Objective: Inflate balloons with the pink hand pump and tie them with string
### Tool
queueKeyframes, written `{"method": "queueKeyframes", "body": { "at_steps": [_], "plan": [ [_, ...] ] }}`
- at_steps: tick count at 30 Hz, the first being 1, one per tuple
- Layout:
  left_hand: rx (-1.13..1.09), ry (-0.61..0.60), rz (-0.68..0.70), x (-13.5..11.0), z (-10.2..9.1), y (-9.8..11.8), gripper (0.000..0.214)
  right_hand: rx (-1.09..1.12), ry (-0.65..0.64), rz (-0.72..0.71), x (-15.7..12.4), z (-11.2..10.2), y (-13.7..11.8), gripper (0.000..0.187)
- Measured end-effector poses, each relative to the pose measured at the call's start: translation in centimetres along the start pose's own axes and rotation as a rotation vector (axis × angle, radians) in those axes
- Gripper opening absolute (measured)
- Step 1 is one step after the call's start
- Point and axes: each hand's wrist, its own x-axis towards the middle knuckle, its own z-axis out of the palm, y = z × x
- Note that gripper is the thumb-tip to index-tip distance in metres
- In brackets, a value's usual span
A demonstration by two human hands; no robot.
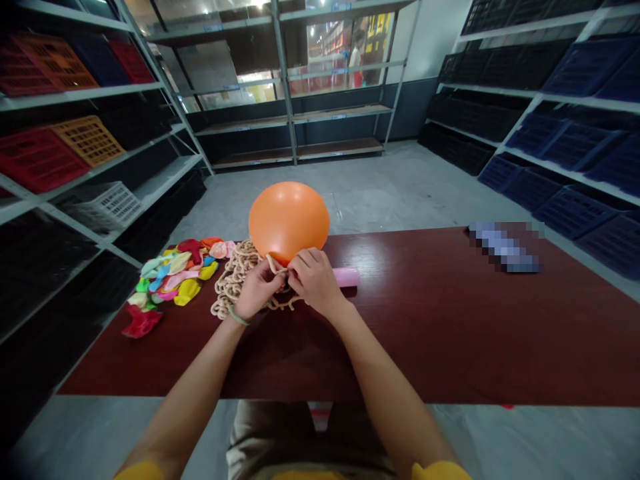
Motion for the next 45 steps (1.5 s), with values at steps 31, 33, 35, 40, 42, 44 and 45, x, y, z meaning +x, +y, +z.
{"method": "queueKeyframes", "body": {
  "at_steps": [31, 33, 35, 40, 42, 44, 45],
  "plan": [
    [0.035, 0.231, 0.383, -0.4, 0.0, -1.8, 0.014, 0.419, 0.143, 0.188, 0.2, 0.0, -1.8, 0.016],
    [0.019, 0.226, 0.379, -0.4, 0.0, -1.9, 0.014, 0.434, 0.13, 0.205, 0.3, -0.1, -1.7, 0.012],
    [-0.001, 0.217, 0.387, -0.4, 0.0, -2.0, 0.015, 0.477, 0.121, 0.217, 0.3, -0.2, -1.6, 0.007],
    [-0.005, 0.194, 0.418, -0.3, -0.4, -2.3, 0.019, 0.563, 0.039, 0.202, 0.4, -0.5, -1.5, 0.009],
    [0.007, 0.181, 0.438, -0.3, -0.5, -2.3, 0.017, 0.598, 0.023, 0.218, 0.4, -0.4, -1.4, 0.009],
    [0.0, 0.162, 0.44, -0.3, -0.6, -2.2, 0.015, 0.647, 0.024, 0.26, 0.4, -0.4, -1.4, 0.007],
    [-0.008, 0.155, 0.433, -0.3, -0.6, -2.2, 0.014, 0.67, 0.026, 0.289, 0.4, -0.3, -1.4, 0.008]
  ]
}}
